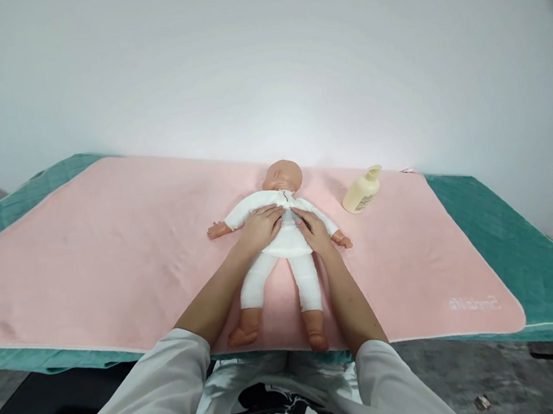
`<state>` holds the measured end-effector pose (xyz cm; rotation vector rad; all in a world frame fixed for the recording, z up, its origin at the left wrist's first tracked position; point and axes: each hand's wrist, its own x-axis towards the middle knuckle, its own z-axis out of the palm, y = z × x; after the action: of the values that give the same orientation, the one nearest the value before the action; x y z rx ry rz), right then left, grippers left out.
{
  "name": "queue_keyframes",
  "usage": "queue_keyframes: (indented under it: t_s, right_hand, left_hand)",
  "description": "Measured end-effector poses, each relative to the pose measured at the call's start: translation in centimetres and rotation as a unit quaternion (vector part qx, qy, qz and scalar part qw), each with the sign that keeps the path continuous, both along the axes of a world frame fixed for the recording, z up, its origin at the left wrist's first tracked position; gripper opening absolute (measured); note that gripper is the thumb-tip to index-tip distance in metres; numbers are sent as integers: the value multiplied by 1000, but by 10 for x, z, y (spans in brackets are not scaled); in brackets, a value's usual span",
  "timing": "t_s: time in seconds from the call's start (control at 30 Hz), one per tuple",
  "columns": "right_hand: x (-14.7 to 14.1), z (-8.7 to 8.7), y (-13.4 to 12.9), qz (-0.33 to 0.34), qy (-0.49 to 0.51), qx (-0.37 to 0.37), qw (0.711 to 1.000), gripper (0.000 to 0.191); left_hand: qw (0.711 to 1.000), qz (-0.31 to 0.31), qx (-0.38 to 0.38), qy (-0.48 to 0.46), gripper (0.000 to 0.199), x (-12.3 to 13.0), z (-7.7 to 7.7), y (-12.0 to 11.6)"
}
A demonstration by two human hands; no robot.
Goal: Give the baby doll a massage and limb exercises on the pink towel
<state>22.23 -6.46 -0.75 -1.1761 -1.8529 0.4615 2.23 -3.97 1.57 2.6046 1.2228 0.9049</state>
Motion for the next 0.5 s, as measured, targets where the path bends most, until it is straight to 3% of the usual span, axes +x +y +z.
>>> queue_keyframes:
  t_s: [0.27, 0.5]
  right_hand:
    - [-2, 0, -5, 25, 29, 20, 999, 45]
    - [-4, 1, 8, 38, 26, 18, 999, 45]
  left_hand:
    - [1000, -6, 2, -29, 37, -5, -1, -2]
    - [1000, 15, 9, -23, 37, -4, 4, 2]
